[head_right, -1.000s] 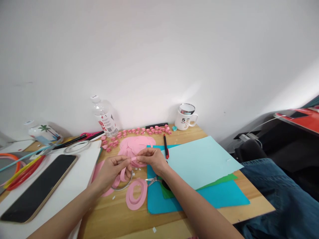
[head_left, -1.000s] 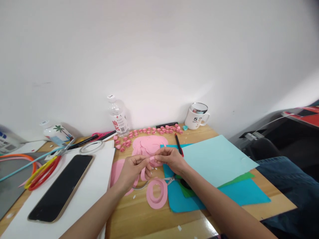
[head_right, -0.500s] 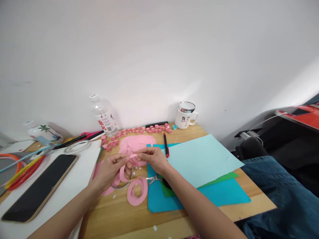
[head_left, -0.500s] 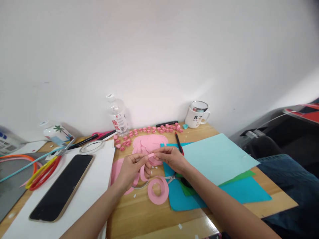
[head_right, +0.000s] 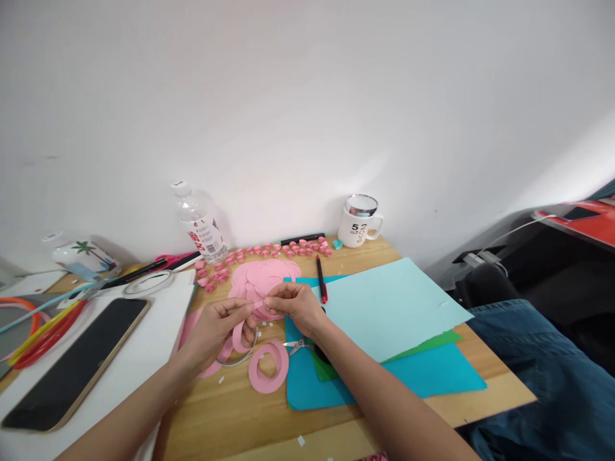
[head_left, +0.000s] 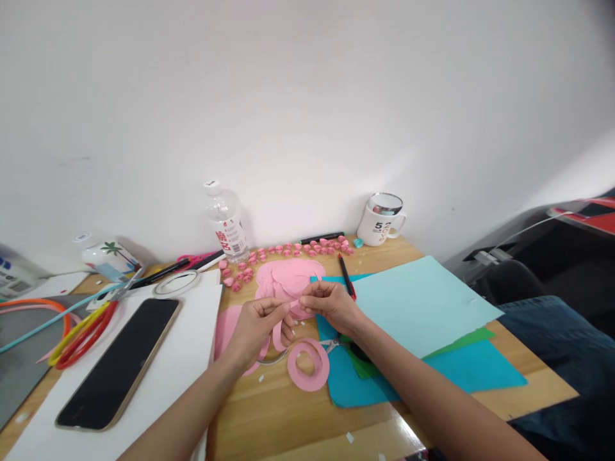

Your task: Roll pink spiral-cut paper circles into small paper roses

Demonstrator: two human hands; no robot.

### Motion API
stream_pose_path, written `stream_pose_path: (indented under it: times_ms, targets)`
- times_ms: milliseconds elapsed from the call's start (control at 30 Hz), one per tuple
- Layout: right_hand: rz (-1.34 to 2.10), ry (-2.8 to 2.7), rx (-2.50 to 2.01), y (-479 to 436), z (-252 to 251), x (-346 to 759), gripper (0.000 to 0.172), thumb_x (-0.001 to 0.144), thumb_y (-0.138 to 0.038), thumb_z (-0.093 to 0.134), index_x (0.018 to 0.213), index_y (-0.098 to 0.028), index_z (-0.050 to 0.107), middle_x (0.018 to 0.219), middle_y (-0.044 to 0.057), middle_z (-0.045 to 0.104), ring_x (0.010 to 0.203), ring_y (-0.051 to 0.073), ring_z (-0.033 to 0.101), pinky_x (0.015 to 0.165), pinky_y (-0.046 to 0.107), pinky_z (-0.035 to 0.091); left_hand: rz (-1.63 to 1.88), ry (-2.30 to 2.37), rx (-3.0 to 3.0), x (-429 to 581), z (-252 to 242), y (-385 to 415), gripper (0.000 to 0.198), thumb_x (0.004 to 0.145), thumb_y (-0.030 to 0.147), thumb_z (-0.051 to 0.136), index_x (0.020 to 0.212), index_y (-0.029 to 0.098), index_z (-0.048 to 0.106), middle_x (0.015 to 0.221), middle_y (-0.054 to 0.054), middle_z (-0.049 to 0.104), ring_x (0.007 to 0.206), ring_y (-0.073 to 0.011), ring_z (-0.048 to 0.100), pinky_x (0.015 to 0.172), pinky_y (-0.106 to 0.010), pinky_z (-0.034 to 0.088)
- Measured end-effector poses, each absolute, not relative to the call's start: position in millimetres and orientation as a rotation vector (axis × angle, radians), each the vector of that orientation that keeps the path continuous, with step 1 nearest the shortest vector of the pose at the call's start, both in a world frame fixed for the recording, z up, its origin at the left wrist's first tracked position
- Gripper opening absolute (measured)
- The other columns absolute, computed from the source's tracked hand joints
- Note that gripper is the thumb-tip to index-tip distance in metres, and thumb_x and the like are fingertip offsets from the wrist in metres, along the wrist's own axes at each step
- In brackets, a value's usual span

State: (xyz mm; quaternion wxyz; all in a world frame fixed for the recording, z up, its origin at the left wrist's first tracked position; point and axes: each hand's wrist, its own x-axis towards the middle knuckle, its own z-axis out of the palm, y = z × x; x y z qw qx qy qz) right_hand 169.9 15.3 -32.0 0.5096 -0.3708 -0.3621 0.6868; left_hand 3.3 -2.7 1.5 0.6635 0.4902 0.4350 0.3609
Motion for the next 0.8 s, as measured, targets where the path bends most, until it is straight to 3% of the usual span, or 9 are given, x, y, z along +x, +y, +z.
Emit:
stream_pose_path:
  times_ms: [433, 800]
  targets:
    - [1.697, -0.902, -0.871, 15.5, -30.4, 172.1, 0.023, 0.051, -0.026, 0.077, 0.070, -0.016, 0.069, 0.066, 0.001, 0.066, 0.062, 0.011, 0.060, 0.067, 0.025, 0.046, 0.841, 1.014, 1.069, 3.0, 4.6, -1.0, 0.024, 0.070, 0.034, 0.061, 0.062, 0.011, 0.058, 0.049, -0.002, 0.060, 0.040, -0.0114, 0.053, 0.042, -0.022, 0.043]
    - [1.670, -0.875, -0.894, 17.0, -35.8, 172.4, 0.022, 0.050, -0.022, 0.078, 0.066, -0.015, 0.065, 0.056, -0.002, 0.063, 0.051, 0.008, 0.057, 0.053, 0.020, 0.045, 0.843, 0.997, 1.080, 1.4, 0.3, -1.5, 0.026, 0.073, 0.035, 0.059, 0.063, 0.011, 0.058, 0.052, -0.003, 0.060, 0.042, -0.0114, 0.054, 0.043, -0.022, 0.043]
